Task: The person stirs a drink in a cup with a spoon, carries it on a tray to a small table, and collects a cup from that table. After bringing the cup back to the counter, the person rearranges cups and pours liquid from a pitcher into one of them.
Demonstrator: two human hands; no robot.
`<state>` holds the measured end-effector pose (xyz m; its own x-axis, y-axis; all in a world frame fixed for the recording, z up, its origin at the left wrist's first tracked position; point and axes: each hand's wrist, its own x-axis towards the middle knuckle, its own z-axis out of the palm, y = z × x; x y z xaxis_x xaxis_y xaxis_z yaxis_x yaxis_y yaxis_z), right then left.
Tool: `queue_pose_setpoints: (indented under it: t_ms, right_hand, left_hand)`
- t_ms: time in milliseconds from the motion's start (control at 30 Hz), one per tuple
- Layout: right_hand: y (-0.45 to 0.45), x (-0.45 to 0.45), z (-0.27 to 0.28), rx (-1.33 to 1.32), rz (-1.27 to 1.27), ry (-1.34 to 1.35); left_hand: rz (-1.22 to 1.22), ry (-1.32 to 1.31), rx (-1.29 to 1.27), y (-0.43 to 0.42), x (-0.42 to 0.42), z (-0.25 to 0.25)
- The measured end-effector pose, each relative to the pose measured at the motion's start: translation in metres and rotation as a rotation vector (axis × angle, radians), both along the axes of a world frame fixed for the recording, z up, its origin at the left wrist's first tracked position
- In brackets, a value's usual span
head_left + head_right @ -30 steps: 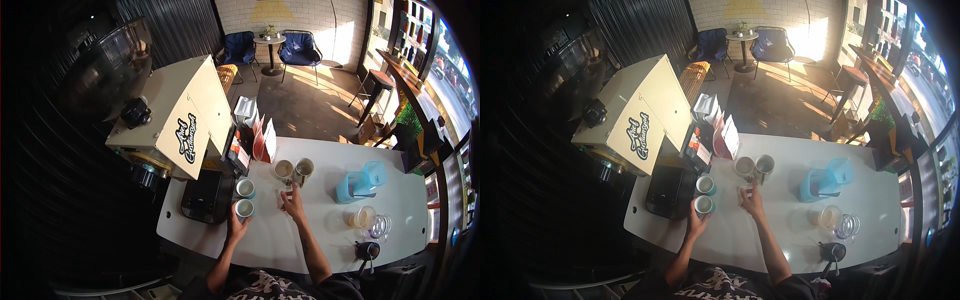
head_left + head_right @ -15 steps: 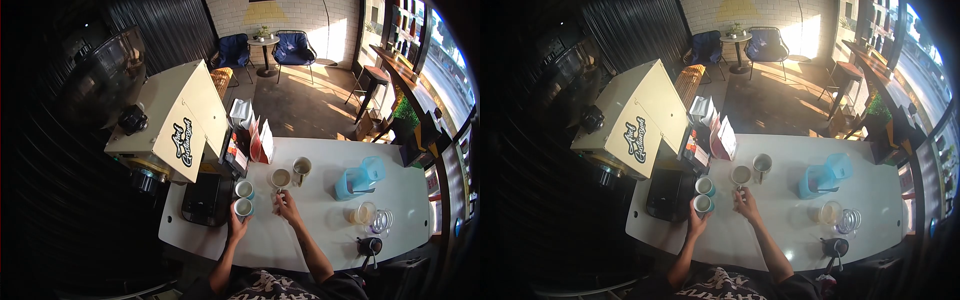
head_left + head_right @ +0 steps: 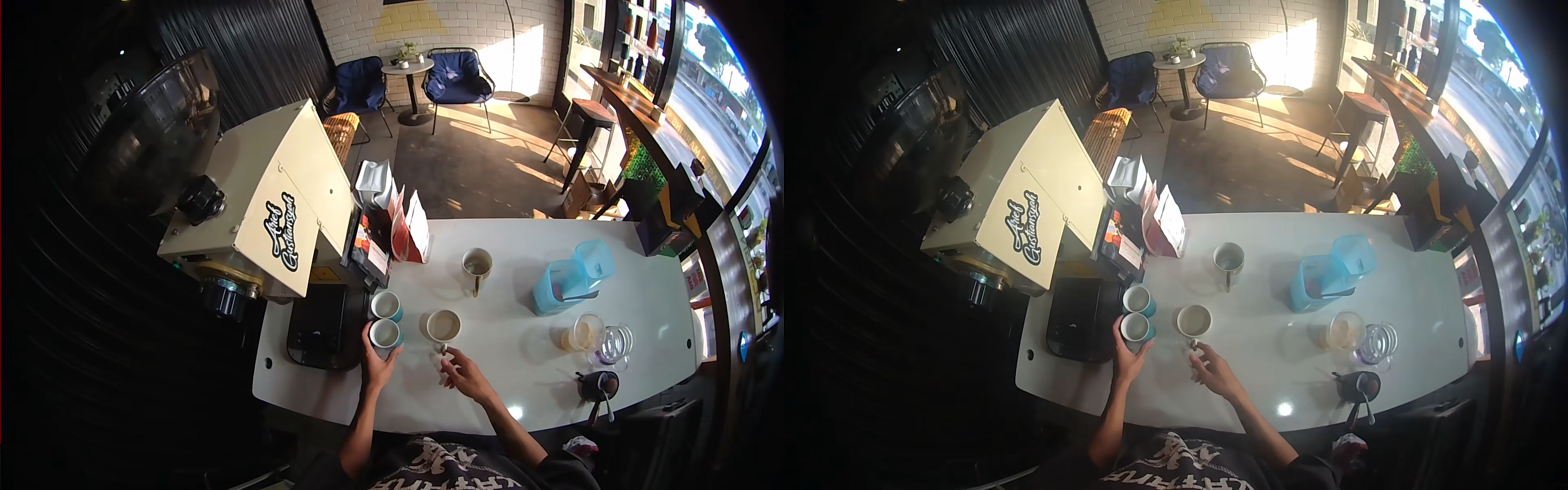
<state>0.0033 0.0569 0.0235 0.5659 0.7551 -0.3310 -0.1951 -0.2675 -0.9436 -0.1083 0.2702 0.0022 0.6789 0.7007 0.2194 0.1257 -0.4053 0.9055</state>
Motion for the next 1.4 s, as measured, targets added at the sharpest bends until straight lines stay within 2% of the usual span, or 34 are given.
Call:
queue_pose_setpoints:
  t_ms: [200,267,367,467,500,567,700,933,1067,1233,1400]
  right_hand:
    - [-0.013,0.003,0.008,-0.012,-0.035,-0.043]
    - [-0.013,0.016,0.007,0.030,-0.142,-0.081]
    - [-0.005,0.043,0.006,0.122,-0.331,-0.110]
    - [0.010,0.077,0.008,0.141,-0.448,-0.160]
    - [0.015,0.086,0.008,0.142,-0.444,-0.163]
    - [0.025,0.102,0.006,0.104,-0.406,-0.134]
    - [0.035,0.118,-0.009,0.100,-0.235,-0.053]
    - [0.025,0.103,-0.010,0.065,-0.308,-0.081]
    - [0.006,0.092,-0.008,0.054,-0.298,-0.098]
    - [-0.019,0.076,-0.005,0.039,-0.302,-0.110]
    - [-0.042,0.051,-0.004,0.012,-0.317,-0.105]
  left_hand:
    - [0.058,-0.011,-0.002,-0.009,-0.015,0.014]
    - [0.089,-0.047,-0.018,-0.015,-0.023,0.011]
    - [0.198,0.046,-0.034,-0.029,-0.035,0.009]
    - [-0.110,0.084,-0.183,-0.040,-0.041,-0.001]
    - [-0.106,0.081,-0.183,-0.045,-0.040,0.005]
    - [-0.335,0.157,-0.426,-0.056,-0.035,0.021]
    - [-0.475,0.146,-0.530,-0.058,-0.021,0.000]
    - [-0.480,0.142,-0.675,-0.063,0.007,-0.004]
    - [-0.561,0.083,-0.702,-0.066,0.017,-0.024]
    - [-0.550,0.096,-0.856,-0.075,0.026,-0.019]
    - [-0.599,0.079,-0.873,-0.079,0.029,-0.006]
